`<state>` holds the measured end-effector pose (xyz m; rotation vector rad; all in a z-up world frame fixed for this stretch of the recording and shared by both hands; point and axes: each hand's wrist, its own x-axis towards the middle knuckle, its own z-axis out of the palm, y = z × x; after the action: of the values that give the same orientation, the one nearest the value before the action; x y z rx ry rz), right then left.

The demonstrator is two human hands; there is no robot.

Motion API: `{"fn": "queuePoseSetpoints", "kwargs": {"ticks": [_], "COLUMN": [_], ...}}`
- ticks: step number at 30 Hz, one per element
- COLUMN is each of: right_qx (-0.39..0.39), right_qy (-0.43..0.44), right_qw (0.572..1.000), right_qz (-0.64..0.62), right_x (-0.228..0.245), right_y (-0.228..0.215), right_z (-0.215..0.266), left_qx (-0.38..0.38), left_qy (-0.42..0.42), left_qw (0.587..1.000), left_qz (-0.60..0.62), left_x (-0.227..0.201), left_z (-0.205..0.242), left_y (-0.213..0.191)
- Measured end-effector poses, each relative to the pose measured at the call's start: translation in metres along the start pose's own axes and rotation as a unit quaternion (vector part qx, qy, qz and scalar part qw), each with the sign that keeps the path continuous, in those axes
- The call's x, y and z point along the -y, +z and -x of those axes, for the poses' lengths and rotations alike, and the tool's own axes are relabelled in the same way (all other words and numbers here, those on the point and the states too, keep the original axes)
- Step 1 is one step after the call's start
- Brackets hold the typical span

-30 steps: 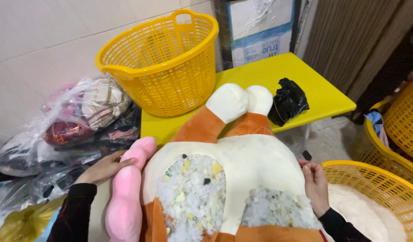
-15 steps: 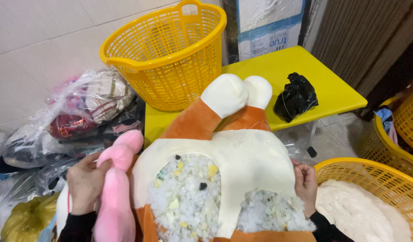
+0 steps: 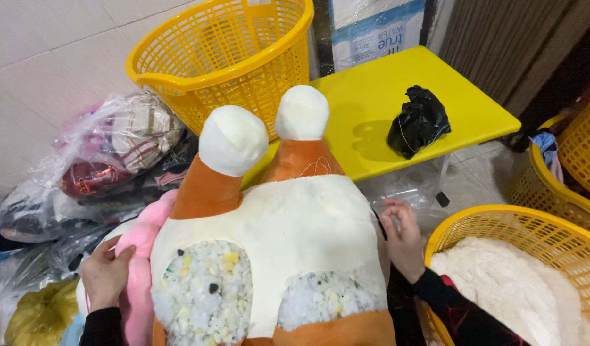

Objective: The person sits on the floor and sews the opening of a large plush toy using a needle and thread. They pull the thread through the fabric repeatedly to close the seam while holding the toy steady on their lap.

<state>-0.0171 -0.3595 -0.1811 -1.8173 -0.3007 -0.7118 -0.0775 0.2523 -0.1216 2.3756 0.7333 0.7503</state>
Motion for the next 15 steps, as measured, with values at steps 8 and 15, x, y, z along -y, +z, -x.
{"fn": "queuePoseSetpoints", "kwargs": {"ticks": [8, 15], "right_qx": [0.122, 0.376], "right_qy": [-0.025, -0.394], "right_qw": [0.986, 0.82], "right_qz": [-0.108, 0.176], "right_x": [0.067, 0.146], "right_y": [-0.033, 0.014], "right_z": [-0.094, -0.106], "left_qx": [-0.084, 0.128], "left_qy": [0.219, 0.303], "left_qw": [0.971, 0.941], "left_qz": [-0.04, 0.083], "left_x": [-0.132, -0.242], "left_z": [0.069, 0.185], "left_y": [-0.029, -0.017]}}
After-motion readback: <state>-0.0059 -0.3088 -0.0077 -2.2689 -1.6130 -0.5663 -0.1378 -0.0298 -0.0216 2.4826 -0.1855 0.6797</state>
